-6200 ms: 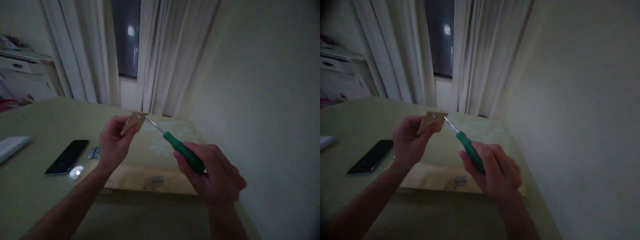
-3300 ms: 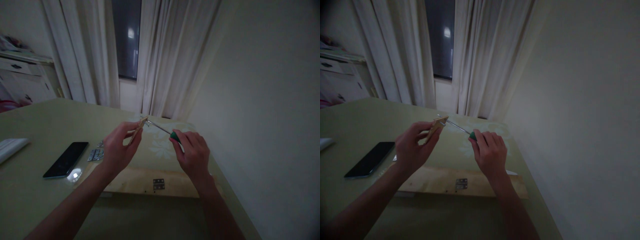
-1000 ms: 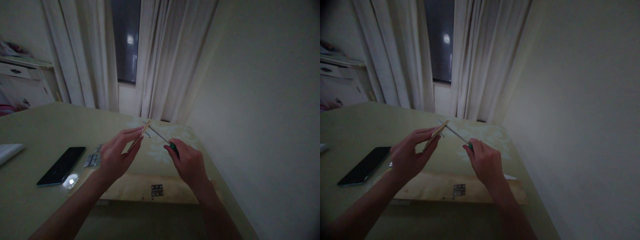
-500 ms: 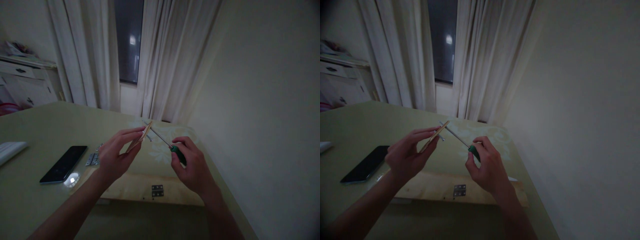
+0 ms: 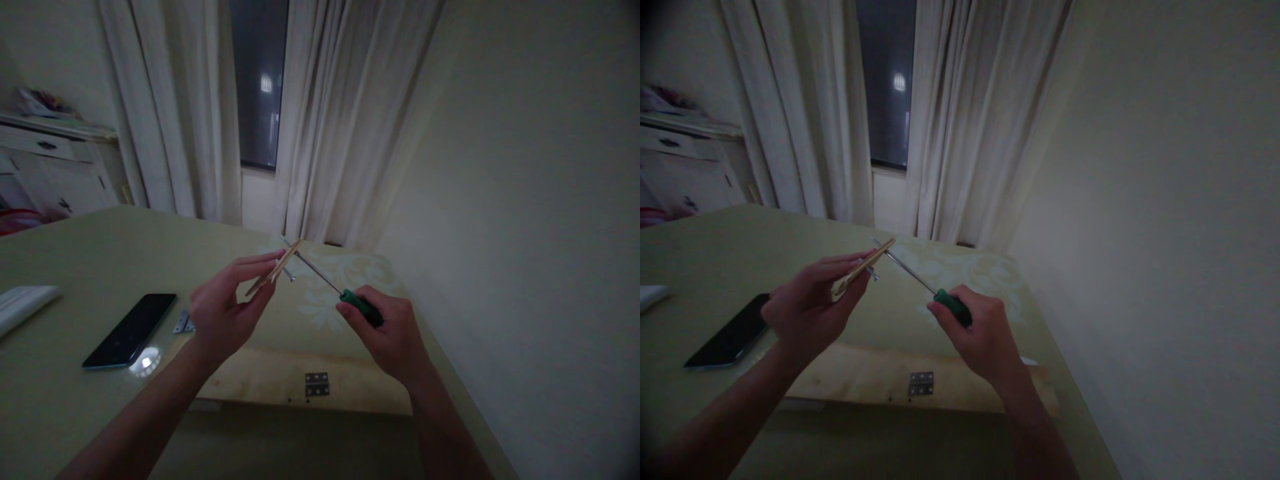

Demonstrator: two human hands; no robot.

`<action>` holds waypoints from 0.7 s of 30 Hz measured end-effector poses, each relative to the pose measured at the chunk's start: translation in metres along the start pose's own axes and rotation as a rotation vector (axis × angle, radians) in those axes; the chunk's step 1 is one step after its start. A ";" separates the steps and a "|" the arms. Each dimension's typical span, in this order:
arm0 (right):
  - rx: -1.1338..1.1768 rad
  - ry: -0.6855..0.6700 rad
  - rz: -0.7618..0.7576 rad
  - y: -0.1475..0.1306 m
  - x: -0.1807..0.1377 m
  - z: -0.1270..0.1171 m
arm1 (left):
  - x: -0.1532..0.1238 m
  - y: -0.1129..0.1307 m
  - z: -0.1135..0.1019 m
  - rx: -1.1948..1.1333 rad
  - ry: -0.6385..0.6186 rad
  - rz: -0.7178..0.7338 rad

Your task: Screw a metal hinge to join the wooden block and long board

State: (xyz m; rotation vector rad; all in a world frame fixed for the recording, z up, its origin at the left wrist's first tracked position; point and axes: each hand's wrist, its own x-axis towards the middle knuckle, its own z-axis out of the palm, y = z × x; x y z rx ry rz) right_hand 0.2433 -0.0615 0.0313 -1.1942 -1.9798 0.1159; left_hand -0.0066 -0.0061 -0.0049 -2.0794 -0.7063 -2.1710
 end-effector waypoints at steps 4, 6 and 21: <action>-0.009 -0.001 -0.037 -0.006 -0.001 -0.009 | 0.000 0.002 0.003 0.044 0.036 0.011; -0.108 0.089 -0.133 -0.006 -0.003 -0.010 | 0.001 0.002 0.003 0.108 0.063 0.053; -0.218 0.057 -0.123 -0.013 -0.004 -0.006 | 0.003 0.007 -0.004 0.222 0.014 0.090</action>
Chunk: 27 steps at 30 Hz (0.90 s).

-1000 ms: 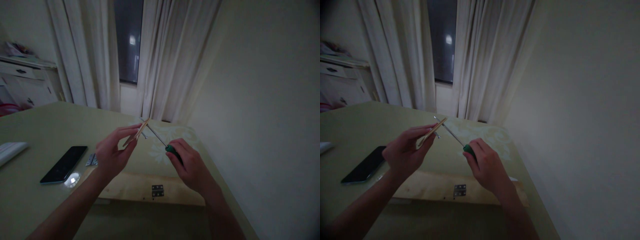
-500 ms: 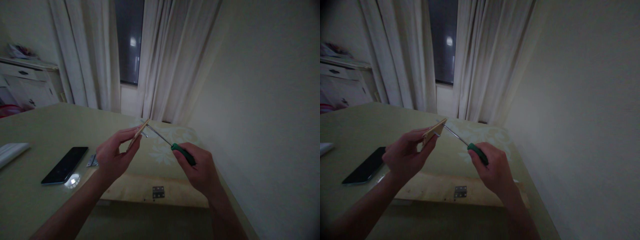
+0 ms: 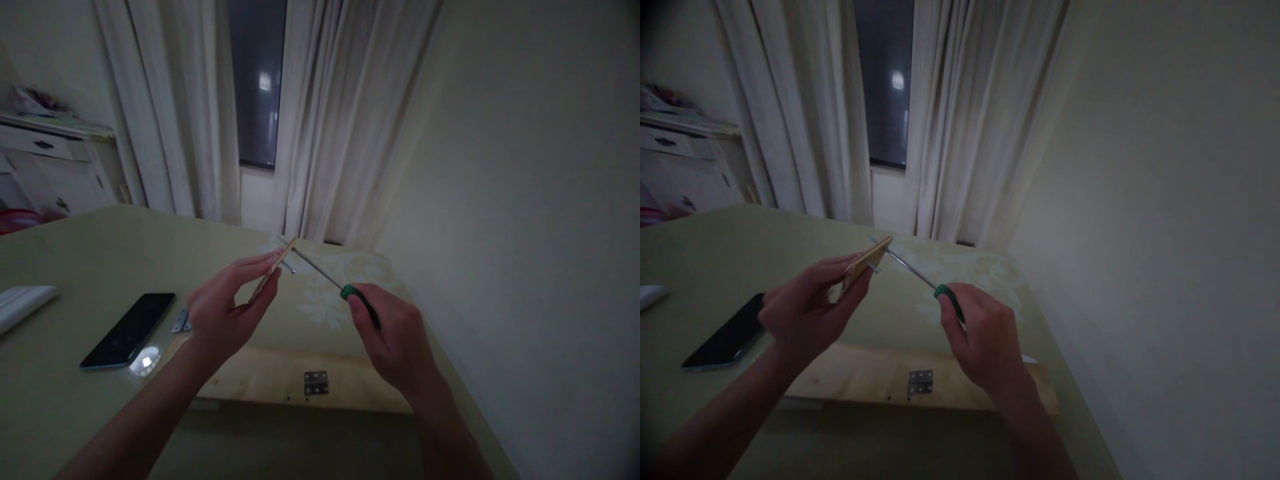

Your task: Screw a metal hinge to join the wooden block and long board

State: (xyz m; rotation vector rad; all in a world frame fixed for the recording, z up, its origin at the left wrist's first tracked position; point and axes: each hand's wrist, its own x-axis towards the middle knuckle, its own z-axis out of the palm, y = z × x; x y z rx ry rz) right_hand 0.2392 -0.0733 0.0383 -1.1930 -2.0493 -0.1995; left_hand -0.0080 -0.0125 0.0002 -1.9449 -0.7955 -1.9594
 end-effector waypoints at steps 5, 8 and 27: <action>-0.234 0.234 -0.134 0.004 -0.002 0.001 | -0.001 -0.003 0.002 0.009 0.033 0.003; -0.195 0.276 -0.042 0.002 -0.002 0.004 | 0.001 0.001 0.001 -0.011 0.034 0.020; -0.114 0.070 0.154 -0.002 -0.002 0.013 | 0.000 0.002 0.001 -0.035 -0.050 0.046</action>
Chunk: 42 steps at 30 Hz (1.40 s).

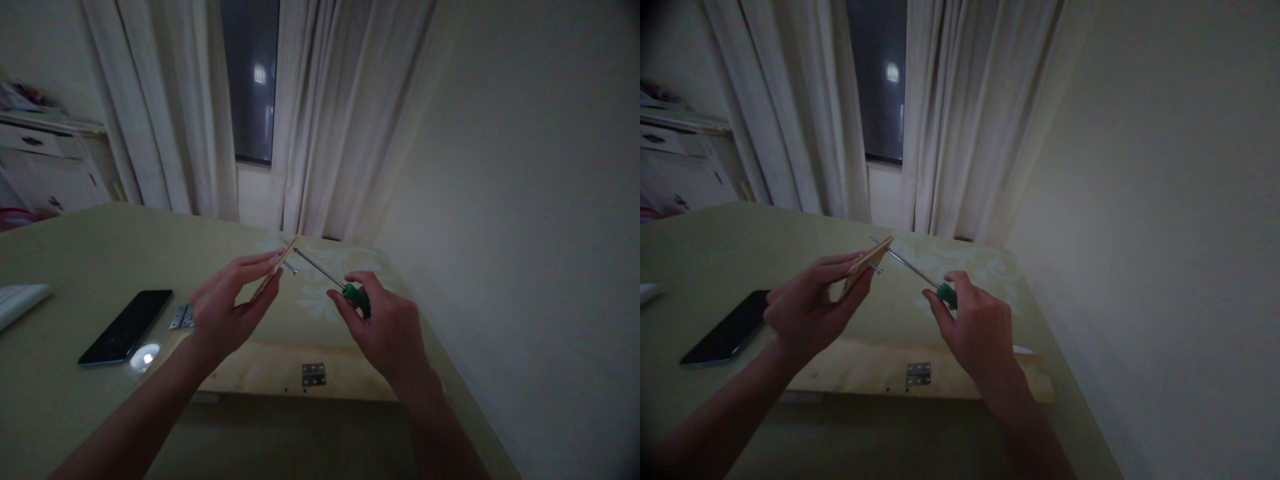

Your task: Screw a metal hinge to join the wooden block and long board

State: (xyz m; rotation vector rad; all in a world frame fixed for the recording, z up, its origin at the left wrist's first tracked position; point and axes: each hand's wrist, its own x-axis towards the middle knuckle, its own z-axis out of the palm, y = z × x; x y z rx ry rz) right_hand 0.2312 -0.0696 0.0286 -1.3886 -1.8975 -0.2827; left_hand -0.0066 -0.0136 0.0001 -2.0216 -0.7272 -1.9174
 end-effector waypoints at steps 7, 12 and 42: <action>0.101 -0.227 -0.025 -0.001 0.004 -0.011 | -0.001 -0.003 0.003 -0.012 0.004 -0.015; -0.028 -0.051 0.040 0.006 0.004 -0.001 | 0.000 0.000 0.002 -0.083 -0.040 -0.025; 0.054 -0.203 0.131 0.003 0.003 -0.003 | 0.002 0.004 0.001 -0.083 -0.136 0.022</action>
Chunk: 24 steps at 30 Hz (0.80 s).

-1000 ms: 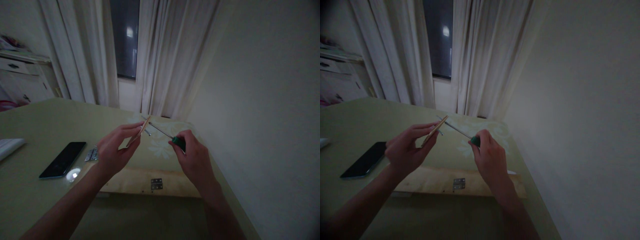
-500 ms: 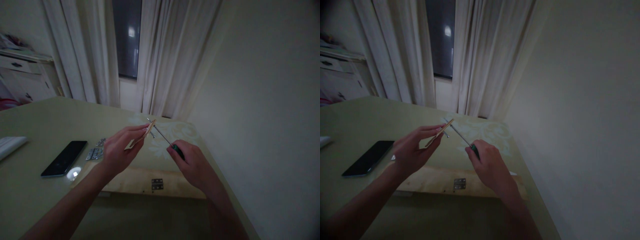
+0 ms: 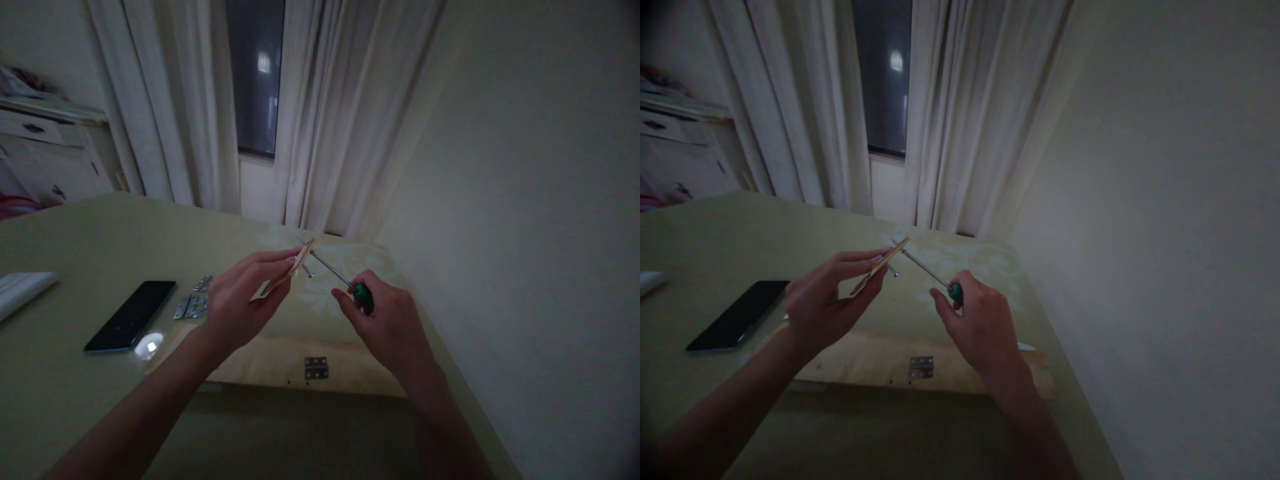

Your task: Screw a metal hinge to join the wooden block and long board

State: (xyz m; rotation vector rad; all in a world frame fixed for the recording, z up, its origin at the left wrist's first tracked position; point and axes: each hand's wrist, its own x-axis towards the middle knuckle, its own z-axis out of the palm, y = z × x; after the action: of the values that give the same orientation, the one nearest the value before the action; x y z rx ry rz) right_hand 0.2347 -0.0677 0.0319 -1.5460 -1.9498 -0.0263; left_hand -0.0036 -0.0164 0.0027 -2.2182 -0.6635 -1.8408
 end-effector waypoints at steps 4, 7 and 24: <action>0.095 -0.106 -0.040 -0.006 -0.001 -0.007 | 0.000 0.000 0.000 0.003 -0.016 -0.017; 0.114 -0.131 -0.071 -0.006 -0.002 -0.008 | -0.001 -0.002 0.001 0.001 -0.017 -0.026; -0.119 0.154 -0.046 0.008 0.002 0.002 | -0.005 -0.006 0.002 0.020 0.022 -0.050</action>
State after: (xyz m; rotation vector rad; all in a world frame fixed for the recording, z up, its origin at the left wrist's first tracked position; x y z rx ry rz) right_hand 0.2403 -0.0631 0.0284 -1.5257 -1.8903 -0.2776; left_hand -0.0046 -0.0116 -0.0032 -2.1851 -0.7370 -1.8700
